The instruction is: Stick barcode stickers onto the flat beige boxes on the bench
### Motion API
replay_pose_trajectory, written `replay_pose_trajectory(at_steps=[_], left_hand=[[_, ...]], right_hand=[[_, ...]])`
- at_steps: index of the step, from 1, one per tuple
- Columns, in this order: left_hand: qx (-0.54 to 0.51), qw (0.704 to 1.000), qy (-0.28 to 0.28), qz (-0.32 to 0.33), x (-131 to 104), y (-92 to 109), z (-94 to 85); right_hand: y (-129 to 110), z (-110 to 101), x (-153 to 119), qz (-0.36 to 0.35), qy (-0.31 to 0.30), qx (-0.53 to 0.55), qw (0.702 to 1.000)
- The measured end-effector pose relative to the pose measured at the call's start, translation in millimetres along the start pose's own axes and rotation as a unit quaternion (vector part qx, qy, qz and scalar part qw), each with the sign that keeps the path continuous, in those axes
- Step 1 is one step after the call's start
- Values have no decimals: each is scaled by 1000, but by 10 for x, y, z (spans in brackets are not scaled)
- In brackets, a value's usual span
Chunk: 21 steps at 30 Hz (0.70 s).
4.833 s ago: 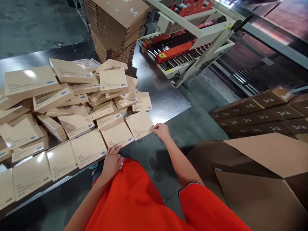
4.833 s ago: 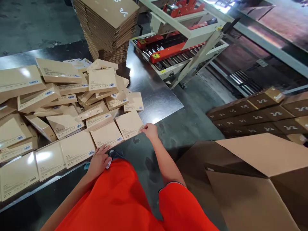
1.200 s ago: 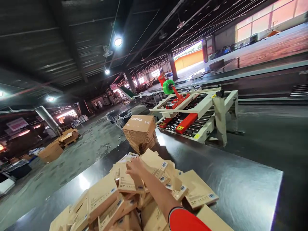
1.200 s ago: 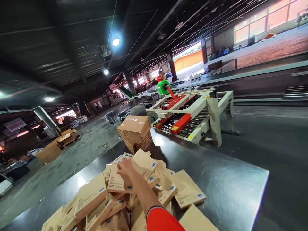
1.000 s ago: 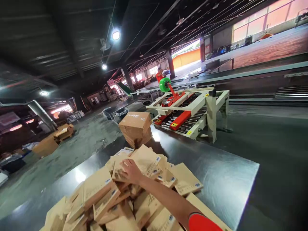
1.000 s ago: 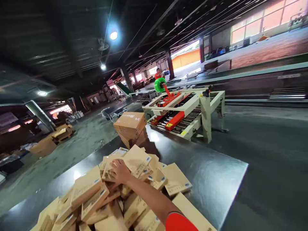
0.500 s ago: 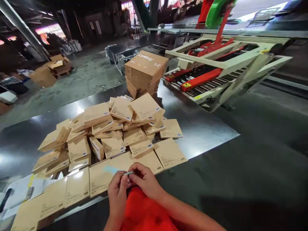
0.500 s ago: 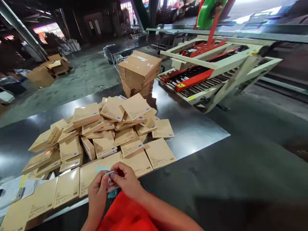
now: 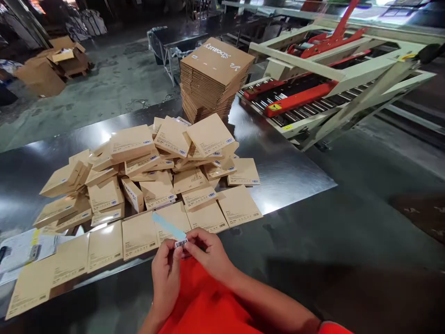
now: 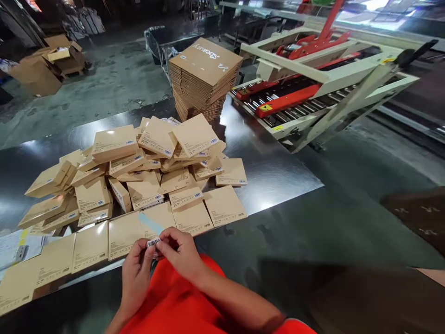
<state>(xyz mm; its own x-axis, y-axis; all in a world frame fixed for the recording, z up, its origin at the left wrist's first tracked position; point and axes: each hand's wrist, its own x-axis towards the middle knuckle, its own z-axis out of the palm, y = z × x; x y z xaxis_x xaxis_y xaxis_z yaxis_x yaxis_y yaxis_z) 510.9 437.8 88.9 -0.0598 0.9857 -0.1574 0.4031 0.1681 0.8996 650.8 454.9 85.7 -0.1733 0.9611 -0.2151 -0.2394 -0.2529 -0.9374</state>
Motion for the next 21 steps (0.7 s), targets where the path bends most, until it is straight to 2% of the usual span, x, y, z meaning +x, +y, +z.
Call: replay_pose_trajectory(at_steps=[6,9,10,12,14,15,18,19,21], left_hand=[[125,991,20,44,10,-96,50],[173,983,39,48,20,-175,58],[184,981,38,47,27,-212,54],[187,981,5,50,48,-304,39],[171,981,-61,62,76,-412,35],[162,980,-95,68,90,-469,44],[160,967,-179,82,122,-618,124],[166,962,-201,83,131,-653,167],[178,952,-234,80,149,-697,259]], right_hand=[[69,11,19,-61,68,-121,988],[99,-140,68,-87,104,-106,985],[111,-275,98,-89,127,-98,983],[142,-701,153,-85,198,-126,968],[195,-1282,168,-66,280,-234,929],[232,-1589,152,-33,298,-299,906],[393,-2353,37,33,314,-342,885],[461,-2519,-7,53,308,-347,884],[604,-2718,-75,87,287,-350,887]])
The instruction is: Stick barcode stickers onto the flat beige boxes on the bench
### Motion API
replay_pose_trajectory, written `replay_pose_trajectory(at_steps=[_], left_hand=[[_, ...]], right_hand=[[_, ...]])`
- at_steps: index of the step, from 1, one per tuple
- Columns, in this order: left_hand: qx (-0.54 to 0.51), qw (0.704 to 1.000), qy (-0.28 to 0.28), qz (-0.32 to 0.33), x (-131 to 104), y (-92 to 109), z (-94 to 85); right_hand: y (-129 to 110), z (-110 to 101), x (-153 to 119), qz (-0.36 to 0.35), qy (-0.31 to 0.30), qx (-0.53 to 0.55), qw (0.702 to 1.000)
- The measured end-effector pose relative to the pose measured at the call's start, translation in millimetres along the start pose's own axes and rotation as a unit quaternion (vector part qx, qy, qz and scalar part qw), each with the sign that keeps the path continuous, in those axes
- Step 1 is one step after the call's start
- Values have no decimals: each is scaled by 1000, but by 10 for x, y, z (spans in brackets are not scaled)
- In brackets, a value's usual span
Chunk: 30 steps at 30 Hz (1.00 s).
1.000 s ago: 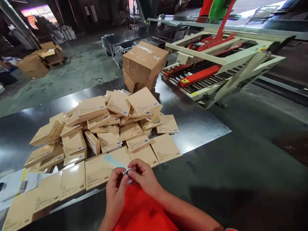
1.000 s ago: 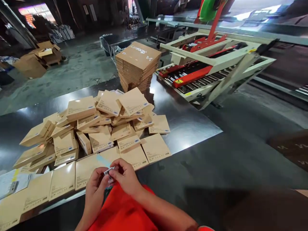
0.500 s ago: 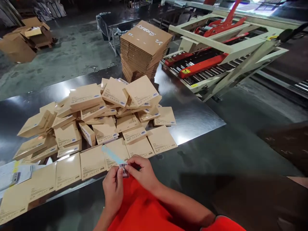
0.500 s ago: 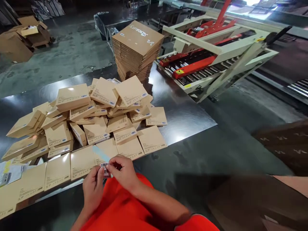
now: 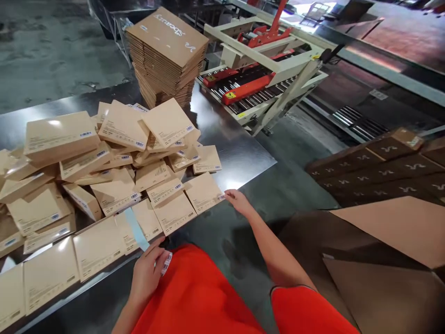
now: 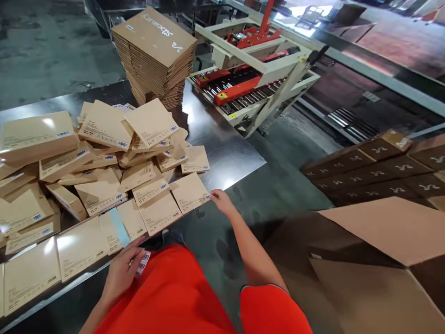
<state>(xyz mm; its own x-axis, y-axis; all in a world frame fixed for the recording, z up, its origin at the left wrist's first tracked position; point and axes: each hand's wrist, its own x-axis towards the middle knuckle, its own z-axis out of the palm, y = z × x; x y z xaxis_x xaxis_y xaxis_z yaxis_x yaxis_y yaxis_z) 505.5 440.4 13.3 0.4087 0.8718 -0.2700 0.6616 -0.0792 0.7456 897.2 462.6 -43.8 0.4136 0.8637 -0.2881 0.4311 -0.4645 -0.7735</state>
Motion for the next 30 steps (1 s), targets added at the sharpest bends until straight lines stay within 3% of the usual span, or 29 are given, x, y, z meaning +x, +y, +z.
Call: replay_pose_trajectory(at_steps=[6,12,30], left_hand=[[39,997,-64,9,102,30,104],[33,998,-45,27,49,-77,83],[15,999,-33,6,-10,-271,86]], right_hand=[[310,120,75,7,-61,-3,998],[433,165,167,-19,-54,-21,998],[327,214,134,-32,-24,-163,986]])
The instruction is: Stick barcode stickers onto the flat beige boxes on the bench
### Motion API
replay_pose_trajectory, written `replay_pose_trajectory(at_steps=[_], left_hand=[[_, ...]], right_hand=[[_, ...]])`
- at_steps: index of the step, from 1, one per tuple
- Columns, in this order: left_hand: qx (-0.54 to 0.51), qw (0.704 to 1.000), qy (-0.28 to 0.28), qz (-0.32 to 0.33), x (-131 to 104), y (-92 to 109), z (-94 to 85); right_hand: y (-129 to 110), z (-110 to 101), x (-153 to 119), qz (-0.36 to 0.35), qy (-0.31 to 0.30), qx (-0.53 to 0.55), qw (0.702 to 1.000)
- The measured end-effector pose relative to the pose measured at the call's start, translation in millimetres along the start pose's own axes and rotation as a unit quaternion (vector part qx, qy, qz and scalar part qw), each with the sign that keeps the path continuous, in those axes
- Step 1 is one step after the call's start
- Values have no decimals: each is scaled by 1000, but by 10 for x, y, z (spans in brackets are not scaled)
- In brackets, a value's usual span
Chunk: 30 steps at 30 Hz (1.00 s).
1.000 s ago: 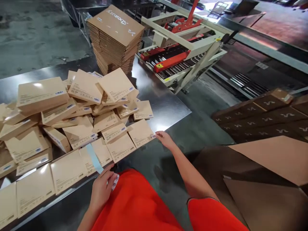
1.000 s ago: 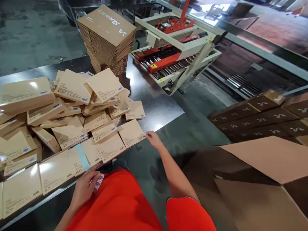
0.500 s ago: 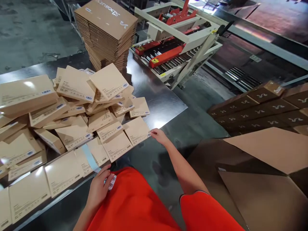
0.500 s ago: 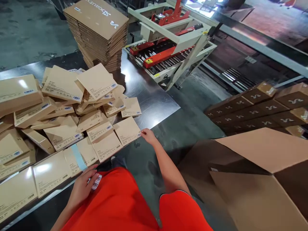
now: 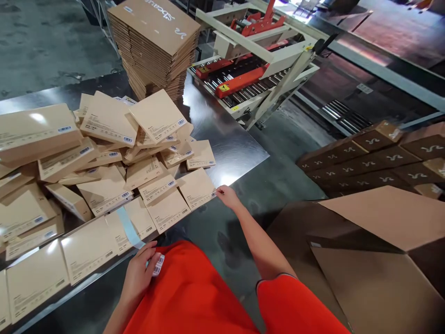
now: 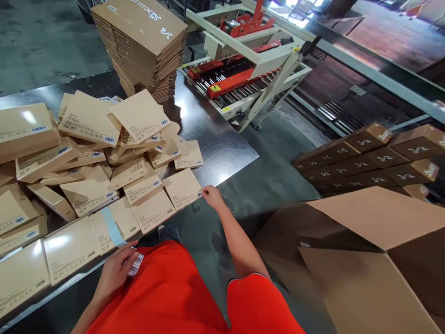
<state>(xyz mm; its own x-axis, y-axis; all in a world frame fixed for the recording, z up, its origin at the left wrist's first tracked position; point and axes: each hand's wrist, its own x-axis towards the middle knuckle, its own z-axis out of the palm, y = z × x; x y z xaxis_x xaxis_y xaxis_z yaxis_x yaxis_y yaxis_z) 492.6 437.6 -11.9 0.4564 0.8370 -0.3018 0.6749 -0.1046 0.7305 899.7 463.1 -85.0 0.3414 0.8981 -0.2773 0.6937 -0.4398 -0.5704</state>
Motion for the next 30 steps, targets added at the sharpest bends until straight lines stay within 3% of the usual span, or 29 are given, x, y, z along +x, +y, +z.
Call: replay_pose_trajectory(at_steps=[14,17,21,25,27,28,30], left_hand=[[-41,999,16,-28,-25,-4,-11],[-85,994,50,-38,-34,59,-29],[-219,961,113,-125,-28,296,-68],[-292,927,180,-154,34,611,-103],[-274,927,216,-139,64,732,-110],[-263,927,233,-133,74,773,-110],[-247,926,254,-128,76,810,-104]], right_hand=[[-169,-71,116,106,-29,-91,990],[-191,-122,89,88,-46,-60,993],[-333,-213,15,71,-35,-36,996],[-859,-80,-287,38,19,-2,999],[-1268,106,-581,-16,-13,70,997],[-1482,211,-741,-71,-86,207,972],[-1868,401,-1029,-128,-214,409,878]])
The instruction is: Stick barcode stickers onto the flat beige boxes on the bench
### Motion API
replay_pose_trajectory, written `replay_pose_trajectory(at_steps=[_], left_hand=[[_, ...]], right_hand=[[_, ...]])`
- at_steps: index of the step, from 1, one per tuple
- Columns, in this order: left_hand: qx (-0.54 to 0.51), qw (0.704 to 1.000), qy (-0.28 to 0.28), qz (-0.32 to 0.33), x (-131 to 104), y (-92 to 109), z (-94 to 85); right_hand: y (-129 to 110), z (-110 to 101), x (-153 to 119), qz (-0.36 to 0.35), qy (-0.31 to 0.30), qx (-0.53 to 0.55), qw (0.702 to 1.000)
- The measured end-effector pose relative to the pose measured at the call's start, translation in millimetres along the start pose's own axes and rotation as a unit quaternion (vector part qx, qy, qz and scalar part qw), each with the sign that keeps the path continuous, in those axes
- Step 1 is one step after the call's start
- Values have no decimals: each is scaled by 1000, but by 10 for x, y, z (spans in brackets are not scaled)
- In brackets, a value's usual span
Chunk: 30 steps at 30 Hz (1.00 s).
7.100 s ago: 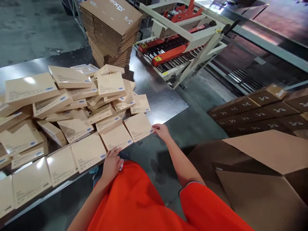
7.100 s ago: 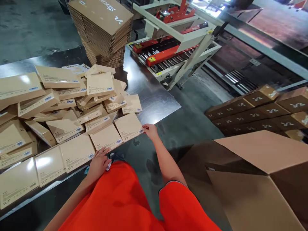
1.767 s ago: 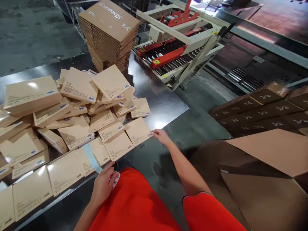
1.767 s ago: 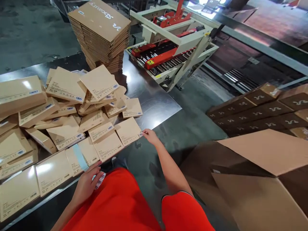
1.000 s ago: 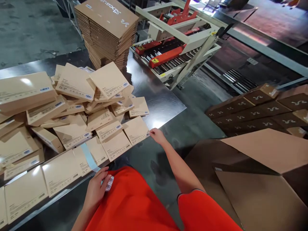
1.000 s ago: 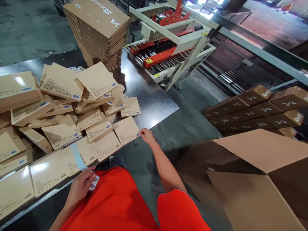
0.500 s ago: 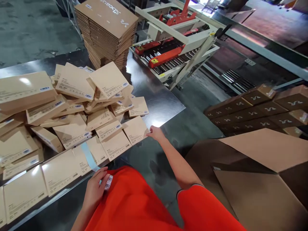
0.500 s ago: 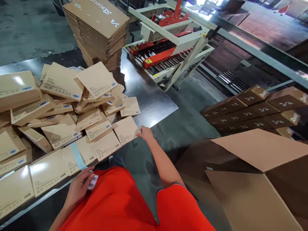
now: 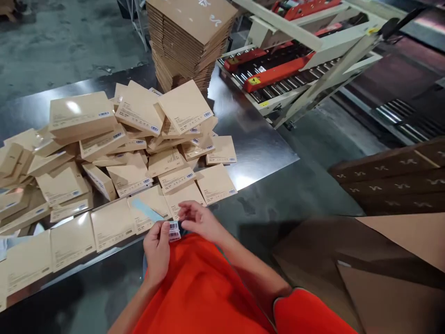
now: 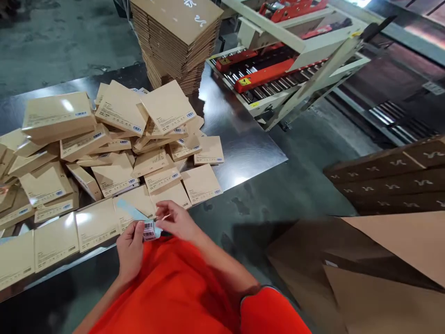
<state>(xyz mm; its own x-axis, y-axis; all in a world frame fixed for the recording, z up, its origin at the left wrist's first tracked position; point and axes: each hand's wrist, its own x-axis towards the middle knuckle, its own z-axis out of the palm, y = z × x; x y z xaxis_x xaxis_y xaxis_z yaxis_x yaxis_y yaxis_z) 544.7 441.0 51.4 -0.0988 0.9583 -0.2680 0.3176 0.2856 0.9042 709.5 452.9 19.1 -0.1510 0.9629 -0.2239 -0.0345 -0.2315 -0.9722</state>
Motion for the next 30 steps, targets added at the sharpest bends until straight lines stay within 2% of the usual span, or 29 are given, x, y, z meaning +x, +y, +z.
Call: replay_pose_trajectory(at_steps=[2,4,7,10,16,21,23,27,30], left_hand=[[-8,1000,0,5,-16,-23,-11],[-36,999,-19,6,-35,-75,-42],[-52,997,-57,5,-65,-142,-90],[-26,997,-76,11,-86,-149,-102],[69,994,-74,45,-96,-135,-76],[134,987,-66,53,-82,-233,-69],[151,985,-63,57,-75,-262,-66],[155,984,-61,61,-77,-260,-41],[160,983,-58,68,-89,-240,-14]], right_hand=[[-87,331,-27,12,-9,80,997],[-143,457,-38,36,14,108,993],[-169,402,-47,60,15,129,990],[-142,323,-58,73,16,127,989],[-34,404,-90,81,38,149,985],[-22,382,-115,13,99,17,995],[-24,336,-117,10,94,1,996],[-13,306,-136,38,62,44,996],[1,331,-145,6,77,21,997]])
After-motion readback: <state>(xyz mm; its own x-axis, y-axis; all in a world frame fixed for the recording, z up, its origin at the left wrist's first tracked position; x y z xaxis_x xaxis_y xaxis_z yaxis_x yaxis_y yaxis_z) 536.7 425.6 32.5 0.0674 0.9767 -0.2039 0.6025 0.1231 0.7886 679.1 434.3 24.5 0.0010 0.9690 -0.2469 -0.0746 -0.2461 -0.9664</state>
